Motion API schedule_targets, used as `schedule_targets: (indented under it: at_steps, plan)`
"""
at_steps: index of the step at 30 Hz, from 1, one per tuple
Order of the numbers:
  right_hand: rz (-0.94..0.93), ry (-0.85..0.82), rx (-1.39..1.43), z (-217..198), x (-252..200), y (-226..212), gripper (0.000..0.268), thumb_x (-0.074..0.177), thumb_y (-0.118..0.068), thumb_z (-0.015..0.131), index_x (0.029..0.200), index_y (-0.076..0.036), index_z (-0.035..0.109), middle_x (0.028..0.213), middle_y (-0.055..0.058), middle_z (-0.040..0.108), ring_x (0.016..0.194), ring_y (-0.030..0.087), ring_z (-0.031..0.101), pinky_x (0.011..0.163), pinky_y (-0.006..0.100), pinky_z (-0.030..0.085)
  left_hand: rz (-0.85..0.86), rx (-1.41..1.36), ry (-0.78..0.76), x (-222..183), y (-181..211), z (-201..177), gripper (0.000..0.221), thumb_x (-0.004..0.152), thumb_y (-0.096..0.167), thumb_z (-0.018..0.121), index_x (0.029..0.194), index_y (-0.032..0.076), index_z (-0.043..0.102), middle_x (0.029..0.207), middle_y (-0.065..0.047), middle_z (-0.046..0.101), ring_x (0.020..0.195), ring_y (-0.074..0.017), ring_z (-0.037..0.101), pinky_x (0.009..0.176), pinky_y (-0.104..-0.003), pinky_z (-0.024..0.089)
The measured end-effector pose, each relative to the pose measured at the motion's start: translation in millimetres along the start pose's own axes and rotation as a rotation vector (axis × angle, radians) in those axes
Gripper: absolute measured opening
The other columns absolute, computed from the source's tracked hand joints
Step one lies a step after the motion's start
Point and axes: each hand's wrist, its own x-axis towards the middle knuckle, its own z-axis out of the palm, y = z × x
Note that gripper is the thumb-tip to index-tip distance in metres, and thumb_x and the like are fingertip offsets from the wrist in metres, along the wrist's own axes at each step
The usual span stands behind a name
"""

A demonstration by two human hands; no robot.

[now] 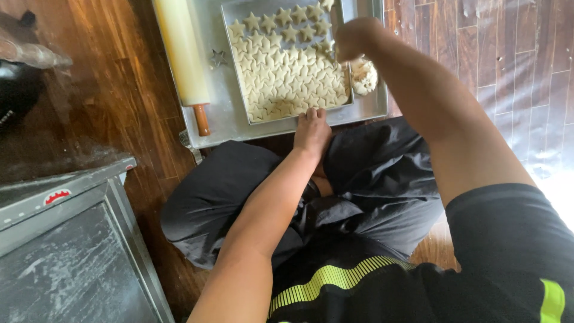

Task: Cutting star shapes out of dough using a cutter and collecting them on a tray.

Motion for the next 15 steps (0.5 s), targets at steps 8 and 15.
schedule_targets:
  at_steps: [8, 15]
  plan:
    - [0.078, -0.016, 0.355, 18.7, -6.6, 22.2, 0.051, 0.089, -0.043, 0.075, 0.128, -0.009, 0.074, 0.126, 0.016, 0.072, 0.112, 0.039, 0.068, 0.099, 0.059, 0.051, 0.012, 0.076, 0.137, 0.7, 2.5, 26.5, 0.025, 0.090, 0.007, 0.058, 0.104, -0.010, 0.069, 0.115, -0.019, 0.059, 0.096, -0.0331, 0.053, 0.090, -0.045, 0.047]
    - [0.031, 0.192, 0.259, 29.2, 2.8, 21.5, 0.048, 0.082, -0.022, 0.073, 0.128, -0.006, 0.073, 0.114, 0.019, 0.076, 0.094, 0.042, 0.071, 0.083, 0.052, 0.059, 0.016, 0.141, 0.113, -0.7, 0.6, 10.5, 0.022, 0.089, 0.009, 0.060, 0.099, -0.006, 0.073, 0.111, -0.017, 0.059, 0.095, -0.0321, 0.054, 0.087, -0.044, 0.049]
